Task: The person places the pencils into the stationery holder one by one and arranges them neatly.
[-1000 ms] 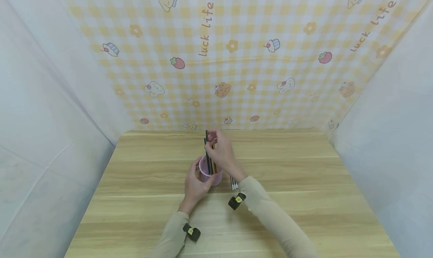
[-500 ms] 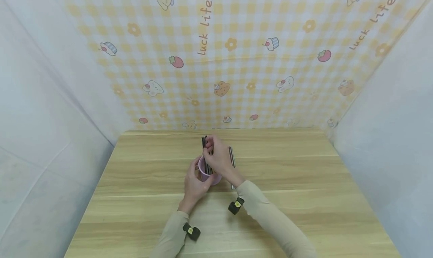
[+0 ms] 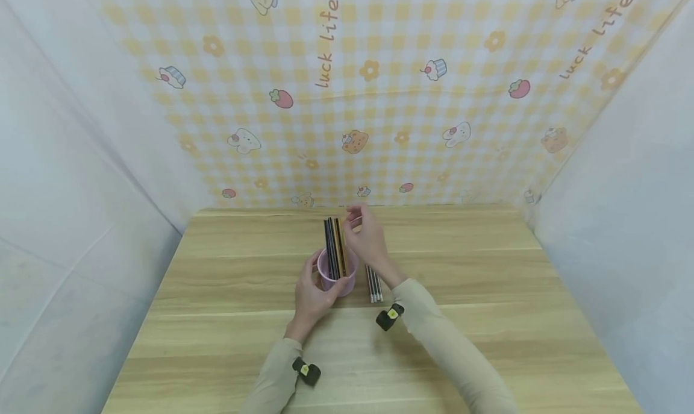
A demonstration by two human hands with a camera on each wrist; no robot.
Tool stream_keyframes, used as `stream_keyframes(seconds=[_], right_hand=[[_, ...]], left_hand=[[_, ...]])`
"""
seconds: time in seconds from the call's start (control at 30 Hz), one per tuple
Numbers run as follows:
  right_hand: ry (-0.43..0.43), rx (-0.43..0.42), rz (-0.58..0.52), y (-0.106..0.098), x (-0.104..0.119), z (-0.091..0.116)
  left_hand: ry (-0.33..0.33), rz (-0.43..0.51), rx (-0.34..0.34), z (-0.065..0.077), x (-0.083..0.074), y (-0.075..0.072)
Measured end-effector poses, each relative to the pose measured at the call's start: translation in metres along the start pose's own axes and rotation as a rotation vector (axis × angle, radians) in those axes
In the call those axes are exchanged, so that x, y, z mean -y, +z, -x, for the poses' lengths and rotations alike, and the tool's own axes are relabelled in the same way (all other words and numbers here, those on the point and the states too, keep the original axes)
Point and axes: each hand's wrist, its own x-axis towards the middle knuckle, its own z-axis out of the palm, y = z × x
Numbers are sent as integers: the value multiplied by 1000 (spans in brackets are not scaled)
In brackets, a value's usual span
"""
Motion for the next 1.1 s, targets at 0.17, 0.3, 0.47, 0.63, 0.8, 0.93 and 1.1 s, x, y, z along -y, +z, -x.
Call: stream_keyframes(seconds=[0.17,0.3,0.47,0.63,0.8,0.93,1.1], right_hand=[[26,-11,4,-10,-9,-7],[50,-28,1,-15,-16,-11],[86,-39,-17,-19,-26,-12],[144,-54,-9,-21,-33,-14],[213,-49,20,-22,-40,-12],[270,-36,18,-22,-47,-10],[305,-19,29,-21,-58,-6]], left_hand=[[-7,20,-4,0,-1,0],[-28,11,-7,1,-3,1],[-52,7,11,0,-19,-2],[-51,17,24,-2,-43,-8],[-41,15,20,-2,-47,-10],[-54,16,20,-1,-32,-7],[-39,2,18,2,-2,-2]])
